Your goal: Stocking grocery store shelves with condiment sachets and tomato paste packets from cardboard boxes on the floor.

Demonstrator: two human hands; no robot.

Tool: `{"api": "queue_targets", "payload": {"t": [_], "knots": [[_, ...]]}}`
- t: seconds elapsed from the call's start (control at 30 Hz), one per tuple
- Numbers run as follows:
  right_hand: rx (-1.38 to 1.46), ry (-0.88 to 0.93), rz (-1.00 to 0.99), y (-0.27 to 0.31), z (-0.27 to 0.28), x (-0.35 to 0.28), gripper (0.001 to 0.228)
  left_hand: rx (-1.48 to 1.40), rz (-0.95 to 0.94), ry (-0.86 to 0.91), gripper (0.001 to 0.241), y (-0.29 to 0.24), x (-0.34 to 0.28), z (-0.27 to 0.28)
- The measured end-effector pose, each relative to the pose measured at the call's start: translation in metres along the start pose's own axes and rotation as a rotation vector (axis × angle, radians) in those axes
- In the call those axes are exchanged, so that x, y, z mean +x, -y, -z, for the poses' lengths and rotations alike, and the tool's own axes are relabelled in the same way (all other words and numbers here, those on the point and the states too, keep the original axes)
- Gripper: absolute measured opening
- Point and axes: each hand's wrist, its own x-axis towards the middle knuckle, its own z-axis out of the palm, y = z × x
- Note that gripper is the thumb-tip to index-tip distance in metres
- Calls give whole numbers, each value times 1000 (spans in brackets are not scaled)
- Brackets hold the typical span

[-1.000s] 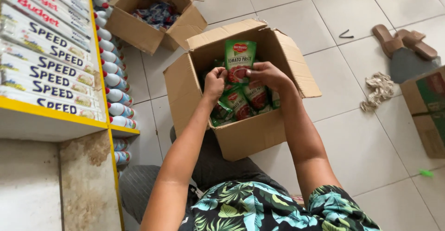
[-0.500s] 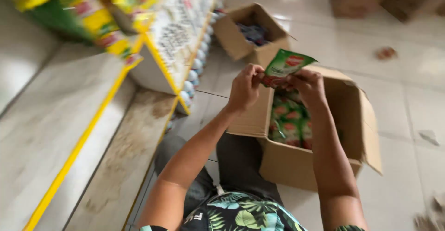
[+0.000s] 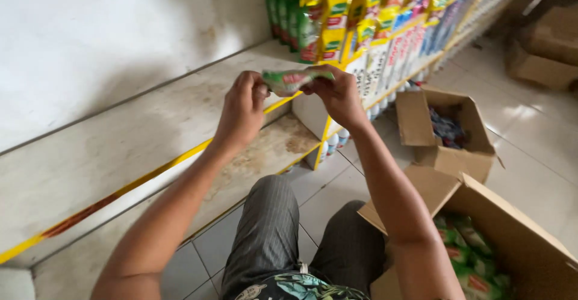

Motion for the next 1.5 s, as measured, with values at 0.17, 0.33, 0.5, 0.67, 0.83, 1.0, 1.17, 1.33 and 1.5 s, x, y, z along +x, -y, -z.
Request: {"api": "queue_targets", "payload": {"t": [0.17,0.33,0.5,0.67,0.83,1.0,1.17,1.33,1.5], "knots": [[100,-38,-203,-92,-60,52,8,-22,378,41,11,104,20,1],[67,-187,-263,-150,-84,90,6,-36,618,3,16,169,55,-21],[-220,-287,-140,-174,-95,107,45,276,471,-95,14,238,76,-45],[-201,-287,-190,-168,-101,114,58,241,415,-146,15,252,94,-61],[-225,-277,-157,-178,-105,121,49,221,339,-234,13,274,108,-76],[-616,-83,-20,-213,-103,130,52,210,491,-241,13,275,117,-78],[-667,-42,-120,-195,-111,135,59,219,510,-272,16,272,122,-83],[-709,-30,-194,-198,-112,133,62,250,454,-338,19,278,119,-88],[-744,-20,-196,-179,-113,129,59,252,377,-331,20,278,115,-85]]}}
